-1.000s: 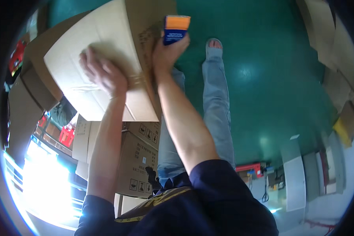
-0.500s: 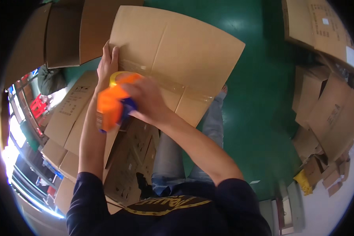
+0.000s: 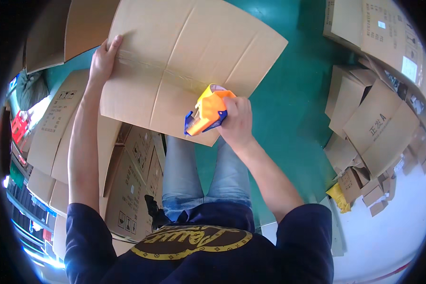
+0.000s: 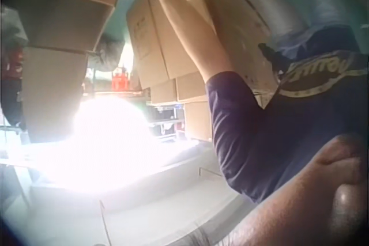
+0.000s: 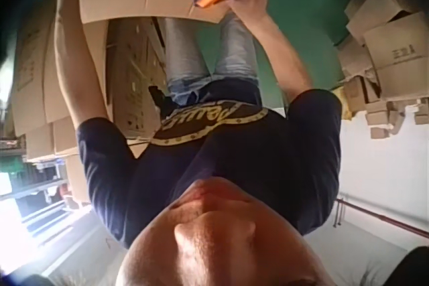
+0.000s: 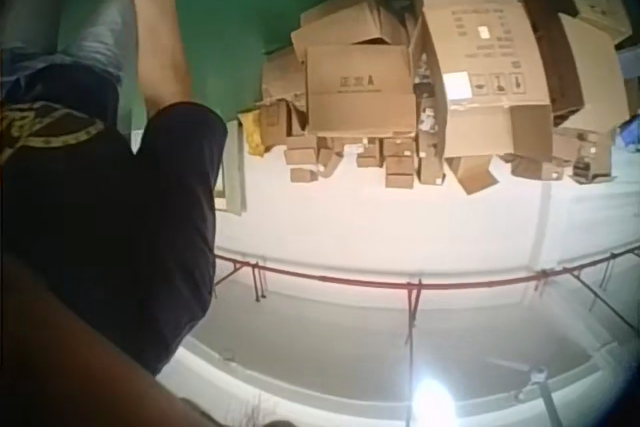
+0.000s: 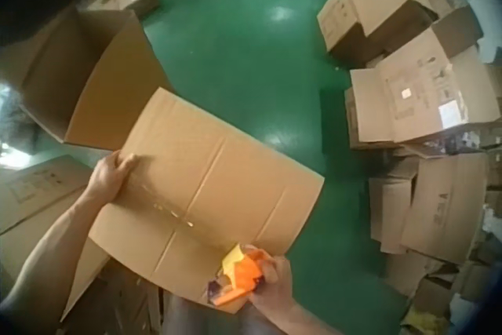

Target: Packing small white packets into cardboard boxes and sealing them with a tape dispenser.

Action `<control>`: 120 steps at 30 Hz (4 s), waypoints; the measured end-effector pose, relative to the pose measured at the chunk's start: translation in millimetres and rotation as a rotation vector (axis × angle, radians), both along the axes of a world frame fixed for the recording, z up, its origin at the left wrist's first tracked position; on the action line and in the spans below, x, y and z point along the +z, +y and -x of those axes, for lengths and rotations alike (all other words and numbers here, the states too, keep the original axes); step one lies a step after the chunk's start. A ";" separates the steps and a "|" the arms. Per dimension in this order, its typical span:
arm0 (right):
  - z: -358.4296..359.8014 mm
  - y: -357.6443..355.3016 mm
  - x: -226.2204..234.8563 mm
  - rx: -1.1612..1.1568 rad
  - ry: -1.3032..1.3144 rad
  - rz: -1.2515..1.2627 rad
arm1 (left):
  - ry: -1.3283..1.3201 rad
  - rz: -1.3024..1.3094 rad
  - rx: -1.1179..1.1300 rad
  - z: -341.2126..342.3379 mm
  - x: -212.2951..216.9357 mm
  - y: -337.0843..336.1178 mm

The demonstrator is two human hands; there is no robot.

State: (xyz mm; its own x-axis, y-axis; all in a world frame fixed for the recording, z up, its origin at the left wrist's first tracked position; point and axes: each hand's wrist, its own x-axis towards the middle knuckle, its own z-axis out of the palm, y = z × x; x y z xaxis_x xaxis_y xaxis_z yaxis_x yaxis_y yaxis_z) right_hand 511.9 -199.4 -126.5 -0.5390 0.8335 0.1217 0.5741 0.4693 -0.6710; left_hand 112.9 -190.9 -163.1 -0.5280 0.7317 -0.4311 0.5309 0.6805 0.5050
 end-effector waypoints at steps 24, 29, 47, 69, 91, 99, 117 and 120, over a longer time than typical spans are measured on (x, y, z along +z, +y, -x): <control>-5.0 63.6 8.7 -0.746 0.537 0.737 | -0.308 -0.104 0.245 -85.4 41.5 -67.5; -11.6 63.3 -7.3 -0.738 0.555 0.729 | -0.124 -0.174 0.192 -88.0 27.4 -76.7; -32.4 130.8 8.0 -0.372 0.167 0.510 | -0.361 -0.224 0.831 -181.5 42.0 -117.9; -127.2 90.6 102.2 -0.297 0.186 0.356 | -1.108 0.191 -0.334 -299.3 178.3 108.1; -77.8 110.2 95.2 -0.264 0.132 0.615 | -1.155 0.511 -0.492 -237.7 133.1 141.2; -65.8 125.3 92.2 -0.180 0.031 0.552 | -1.137 0.630 -0.492 -226.0 124.7 158.4; -61.7 139.4 86.0 -0.035 -0.096 0.349 | -0.813 0.374 -0.533 -239.0 115.4 148.9; -57.9 140.5 91.2 -0.080 -0.145 0.372 | -0.802 0.318 -0.613 -233.1 109.3 151.6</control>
